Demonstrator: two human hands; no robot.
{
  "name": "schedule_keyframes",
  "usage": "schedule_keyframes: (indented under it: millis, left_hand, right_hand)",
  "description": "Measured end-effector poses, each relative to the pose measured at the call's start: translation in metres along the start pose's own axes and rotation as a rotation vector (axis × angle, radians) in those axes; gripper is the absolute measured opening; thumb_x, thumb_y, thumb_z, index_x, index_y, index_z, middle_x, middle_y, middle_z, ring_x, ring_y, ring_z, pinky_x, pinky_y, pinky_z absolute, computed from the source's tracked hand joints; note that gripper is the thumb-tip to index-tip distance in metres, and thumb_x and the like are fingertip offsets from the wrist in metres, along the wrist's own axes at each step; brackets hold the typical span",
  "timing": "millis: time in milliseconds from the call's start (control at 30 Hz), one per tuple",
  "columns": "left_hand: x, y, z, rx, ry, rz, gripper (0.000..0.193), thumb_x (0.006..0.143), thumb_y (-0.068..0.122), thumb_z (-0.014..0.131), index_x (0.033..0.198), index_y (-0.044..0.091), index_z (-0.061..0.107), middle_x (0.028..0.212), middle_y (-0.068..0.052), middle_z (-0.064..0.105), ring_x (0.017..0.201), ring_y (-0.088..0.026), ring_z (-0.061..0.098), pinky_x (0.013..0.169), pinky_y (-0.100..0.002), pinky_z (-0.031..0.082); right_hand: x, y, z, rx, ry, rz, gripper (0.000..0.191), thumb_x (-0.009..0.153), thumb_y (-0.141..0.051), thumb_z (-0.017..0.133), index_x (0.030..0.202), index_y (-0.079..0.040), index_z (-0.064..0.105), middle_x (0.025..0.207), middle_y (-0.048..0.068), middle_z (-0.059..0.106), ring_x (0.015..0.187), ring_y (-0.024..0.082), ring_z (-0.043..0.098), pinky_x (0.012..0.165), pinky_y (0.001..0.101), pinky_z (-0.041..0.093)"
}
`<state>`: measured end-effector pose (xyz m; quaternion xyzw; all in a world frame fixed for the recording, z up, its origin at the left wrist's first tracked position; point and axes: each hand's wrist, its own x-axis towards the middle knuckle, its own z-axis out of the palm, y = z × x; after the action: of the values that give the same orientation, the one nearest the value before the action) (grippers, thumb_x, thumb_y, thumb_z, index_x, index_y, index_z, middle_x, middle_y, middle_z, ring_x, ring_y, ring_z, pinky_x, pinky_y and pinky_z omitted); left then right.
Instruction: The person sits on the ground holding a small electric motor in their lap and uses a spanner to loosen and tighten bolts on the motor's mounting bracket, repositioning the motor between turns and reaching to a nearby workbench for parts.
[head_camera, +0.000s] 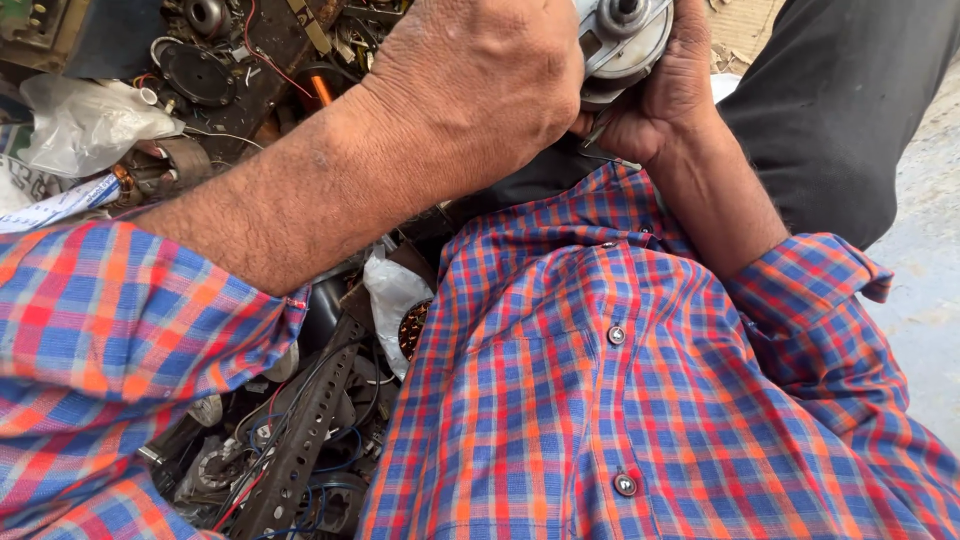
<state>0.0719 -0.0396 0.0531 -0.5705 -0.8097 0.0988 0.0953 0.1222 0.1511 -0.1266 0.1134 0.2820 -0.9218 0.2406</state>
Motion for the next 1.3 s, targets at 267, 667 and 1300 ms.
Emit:
schedule_keyframes:
  millis: [267, 667, 1300]
  left_hand:
    - [0.003, 0.003, 0.012, -0.069, -0.032, -0.046, 0.022, 0.094, 0.026, 0.074, 0.087, 0.005, 0.075, 0.083, -0.011, 0.064, 0.083, -0.017, 0.068, 0.058, -0.034, 0.058]
    - [0.005, 0.006, 0.011, -0.043, -0.068, -0.071, 0.021, 0.091, 0.026, 0.073, 0.085, 0.006, 0.075, 0.075, -0.009, 0.067, 0.071, -0.015, 0.070, 0.050, -0.033, 0.058]
    - [0.010, -0.003, -0.032, -0.245, -0.019, -0.151, 0.012, 0.082, 0.020, 0.076, 0.081, 0.008, 0.076, 0.075, -0.012, 0.068, 0.075, -0.026, 0.070, 0.059, -0.044, 0.055]
  right_hand:
    - [0.001, 0.003, -0.007, 0.011, 0.023, 0.000, 0.119, 0.083, -0.085, 0.066, 0.156, 0.005, 0.039, 0.150, 0.032, 0.050, 0.135, 0.042, 0.063, 0.098, 0.0617, 0.064]
    - [0.002, 0.008, -0.014, 0.062, 0.061, 0.004, 0.118, 0.085, -0.082, 0.061, 0.159, 0.004, 0.033, 0.153, 0.038, 0.044, 0.140, 0.049, 0.061, 0.101, 0.0658, 0.065]
    - [0.004, -0.004, 0.007, 0.233, 0.059, 0.059, 0.106, 0.089, -0.080, 0.059, 0.152, 0.005, 0.054, 0.139, 0.030, 0.064, 0.121, 0.041, 0.070, 0.076, 0.0543, 0.066]
